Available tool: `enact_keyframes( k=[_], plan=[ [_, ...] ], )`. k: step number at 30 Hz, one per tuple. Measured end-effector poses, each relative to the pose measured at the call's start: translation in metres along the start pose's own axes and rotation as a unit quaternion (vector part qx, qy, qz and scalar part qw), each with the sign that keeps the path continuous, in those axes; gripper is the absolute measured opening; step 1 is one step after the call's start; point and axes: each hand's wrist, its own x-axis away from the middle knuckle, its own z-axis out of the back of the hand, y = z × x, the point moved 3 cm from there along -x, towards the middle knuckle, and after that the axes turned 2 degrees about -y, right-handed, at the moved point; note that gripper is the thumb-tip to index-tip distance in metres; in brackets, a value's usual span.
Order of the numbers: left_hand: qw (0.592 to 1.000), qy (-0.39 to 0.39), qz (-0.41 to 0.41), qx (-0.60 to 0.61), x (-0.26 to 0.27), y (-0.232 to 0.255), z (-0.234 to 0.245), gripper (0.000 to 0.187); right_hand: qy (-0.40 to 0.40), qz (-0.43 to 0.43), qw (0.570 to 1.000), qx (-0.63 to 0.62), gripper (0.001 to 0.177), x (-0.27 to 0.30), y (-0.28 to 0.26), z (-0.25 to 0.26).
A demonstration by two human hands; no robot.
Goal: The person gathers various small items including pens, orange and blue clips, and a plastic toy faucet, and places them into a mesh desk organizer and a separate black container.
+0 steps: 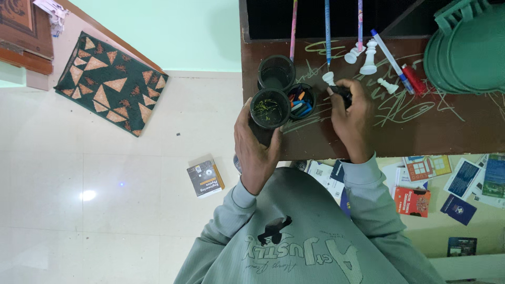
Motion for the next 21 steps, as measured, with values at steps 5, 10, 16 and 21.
enact_keyframes(
  k=[5, 10, 16, 21],
  plan=[
    [1.0, 0.01, 0.01, -0.008, -0.001, 0.003, 0.0, 0.085, -0.006, -0.008, 0.995, -0.103, 0.014, -0.003, -0.013, 0.001],
    [1.0, 0.02, 0.003, -0.014, -0.003, 0.005, 0.0, 0.083, -0.039, 0.091, 0.991, -0.09, 0.015, -0.019, -0.05, 0.016],
    [1.0, 0.023, -0.002, -0.018, -0.004, 0.004, 0.0, 0.086, -0.126, 0.135, 0.982, -0.042, 0.019, -0.052, -0.088, 0.006],
    [1.0, 0.018, 0.01, -0.016, -0.002, 0.006, 0.003, 0.085, -0.147, 0.183, 0.972, -0.02, 0.019, -0.08, -0.096, -0.009]
  ],
)
